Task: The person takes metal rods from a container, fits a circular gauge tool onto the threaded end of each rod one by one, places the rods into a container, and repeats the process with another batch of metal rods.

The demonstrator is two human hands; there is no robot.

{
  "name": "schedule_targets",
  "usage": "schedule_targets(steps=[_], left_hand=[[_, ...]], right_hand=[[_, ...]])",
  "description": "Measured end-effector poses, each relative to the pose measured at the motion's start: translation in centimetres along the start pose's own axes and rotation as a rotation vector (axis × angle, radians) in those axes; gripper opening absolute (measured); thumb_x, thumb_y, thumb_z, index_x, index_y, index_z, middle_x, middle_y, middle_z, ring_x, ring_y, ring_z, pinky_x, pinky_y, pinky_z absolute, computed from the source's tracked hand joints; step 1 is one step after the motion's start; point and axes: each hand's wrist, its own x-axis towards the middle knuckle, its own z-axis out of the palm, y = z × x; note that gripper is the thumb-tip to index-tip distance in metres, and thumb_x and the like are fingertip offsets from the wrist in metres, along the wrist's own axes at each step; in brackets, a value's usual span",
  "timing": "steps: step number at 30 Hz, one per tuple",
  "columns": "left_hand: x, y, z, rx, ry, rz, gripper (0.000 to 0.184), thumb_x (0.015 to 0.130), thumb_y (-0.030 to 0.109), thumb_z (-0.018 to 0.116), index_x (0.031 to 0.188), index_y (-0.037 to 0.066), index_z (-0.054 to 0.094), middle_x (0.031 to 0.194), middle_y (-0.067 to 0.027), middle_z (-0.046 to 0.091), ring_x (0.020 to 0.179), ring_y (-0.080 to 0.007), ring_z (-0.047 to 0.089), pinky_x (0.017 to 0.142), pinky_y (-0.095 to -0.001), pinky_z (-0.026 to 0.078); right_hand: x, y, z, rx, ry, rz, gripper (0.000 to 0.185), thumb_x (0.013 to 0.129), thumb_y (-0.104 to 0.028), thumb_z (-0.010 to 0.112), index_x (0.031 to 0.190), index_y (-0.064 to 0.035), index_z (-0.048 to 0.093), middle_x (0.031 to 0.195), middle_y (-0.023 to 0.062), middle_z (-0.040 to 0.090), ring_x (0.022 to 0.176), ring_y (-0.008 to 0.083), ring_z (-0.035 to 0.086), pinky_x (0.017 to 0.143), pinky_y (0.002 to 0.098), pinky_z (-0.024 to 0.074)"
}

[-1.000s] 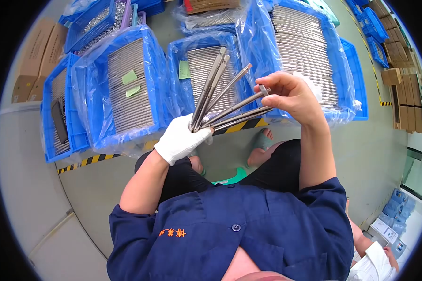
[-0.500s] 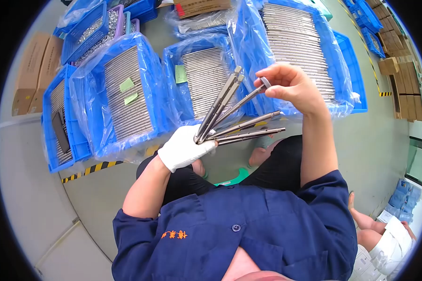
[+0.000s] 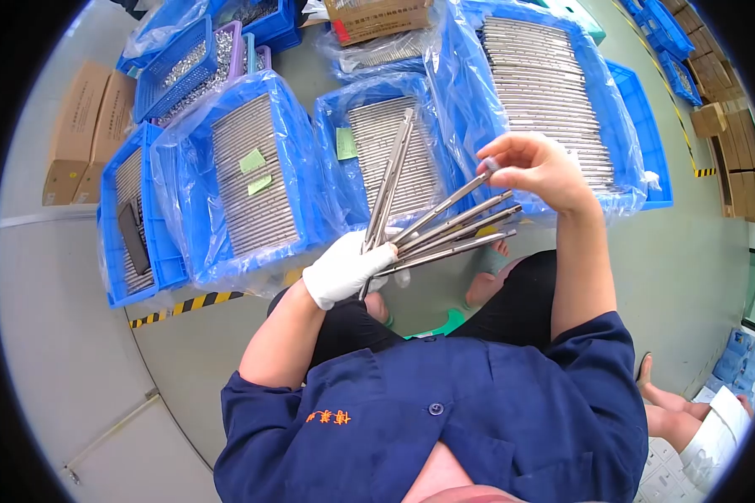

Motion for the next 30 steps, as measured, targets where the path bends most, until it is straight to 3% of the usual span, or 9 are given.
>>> schedule_targets(steps=[1,4,5,6,8,18,21,25,30], left_hand=[[-0.3,0.4,-0.1,-0.048,-0.085,-0.027,0.046,0.084,0.033,0.058,0.111,-0.005,0.055,0.076,-0.0043,0.062,0.062,-0.0082,0.055,0.053,-0.0212,0.044],[-0.9,0.6,1.0,-0.05,-0.206,-0.012,0.04,0.087,0.031,0.051,0.111,0.0,0.055,0.07,-0.0059,0.062,0.044,-0.0069,0.044,0.041,-0.0212,0.035],[-0.6,0.1,1.0,-0.035,-0.312,0.011,0.042,0.087,0.031,0.052,0.114,-0.001,0.053,0.068,-0.007,0.061,0.046,-0.0064,0.045,0.041,-0.0209,0.034],[-0.6,0.8,1.5,-0.041,-0.379,-0.035,0.057,0.08,0.045,0.061,0.106,-0.006,0.058,0.073,-0.008,0.064,0.058,-0.0079,0.054,0.051,-0.0211,0.041],[-0.8,1.8,2.0,0.026,-0.45,-0.089,0.059,0.081,0.047,0.06,0.108,-0.005,0.058,0.074,-0.0087,0.064,0.062,-0.0089,0.055,0.053,-0.0215,0.042],[-0.8,0.5,1.8,0.018,-0.453,-0.025,0.051,0.084,0.037,0.06,0.112,-0.006,0.055,0.076,-0.0071,0.064,0.065,-0.01,0.056,0.055,-0.0234,0.043],[-0.9,0.5,1.8,-0.006,-0.45,-0.055,0.05,0.084,0.036,0.06,0.113,-0.005,0.055,0.076,-0.0062,0.064,0.063,-0.0086,0.056,0.053,-0.0225,0.043],[-0.8,1.1,2.1,0.008,-0.459,-0.083,0.051,0.084,0.036,0.06,0.114,-0.004,0.054,0.074,-0.0056,0.063,0.058,-0.0073,0.055,0.049,-0.021,0.041],[-0.5,0.9,1.9,-0.016,-0.463,-0.094,0.051,0.084,0.035,0.06,0.115,-0.004,0.053,0.073,-0.0071,0.063,0.057,-0.0084,0.057,0.048,-0.0211,0.041]], right_hand=[[0.3,0.8,-0.8,0.133,0.044,-0.113,0.028,0.076,-0.009,0.067,0.103,-0.0012,0.061,0.089,0.0068,0.064,0.082,0.0116,0.06,0.075,0.0243,0.0482],[0.5,0.6,-1.0,0.324,0.079,-0.13,0.03,0.077,-0.01,0.066,0.105,-0.0006,0.06,0.091,0.0091,0.065,0.085,0.0152,0.061,0.08,0.0279,0.0491],[0.7,0.4,-0.1,0.33,0.033,-0.1,0.031,0.078,-0.01,0.066,0.106,-0.0009,0.06,0.092,0.0092,0.064,0.085,0.0156,0.061,0.081,0.0285,0.049],[1.0,0.4,0.7,0.338,-0.013,-0.067,0.031,0.078,-0.01,0.066,0.108,-0.0012,0.06,0.092,0.0092,0.064,0.085,0.0159,0.061,0.081,0.0292,0.049],[1.4,1.5,1.1,0.429,-0.147,-0.116,0.032,0.079,-0.01,0.066,0.109,-0.0016,0.059,0.095,0.0096,0.064,0.088,0.0163,0.061,0.082,0.0304,0.0489],[0.9,1.6,0.9,0.596,-0.349,-0.159,0.035,0.078,-0.015,0.07,0.108,-0.0018,0.058,0.096,0.0109,0.063,0.091,0.0184,0.061,0.081,0.0315,0.0498],[0.5,0.4,1.2,0.464,-0.205,-0.15,0.047,0.069,-0.021,0.079,0.105,0.002,0.059,0.093,0.0085,0.063,0.085,0.014,0.06,0.078,0.0259,0.0487],[0.7,0.1,0.1,0.228,-0.228,-0.092,0.046,0.069,-0.021,0.078,0.105,0.0004,0.059,0.093,0.0064,0.062,0.083,0.0125,0.06,0.077,0.0257,0.0487],[1.3,1.0,1.5,0.47,-0.21,-0.111,0.045,0.071,-0.02,0.077,0.107,0.0,0.058,0.091,0.0051,0.062,0.082,0.012,0.06,0.077,0.026,0.0496]])
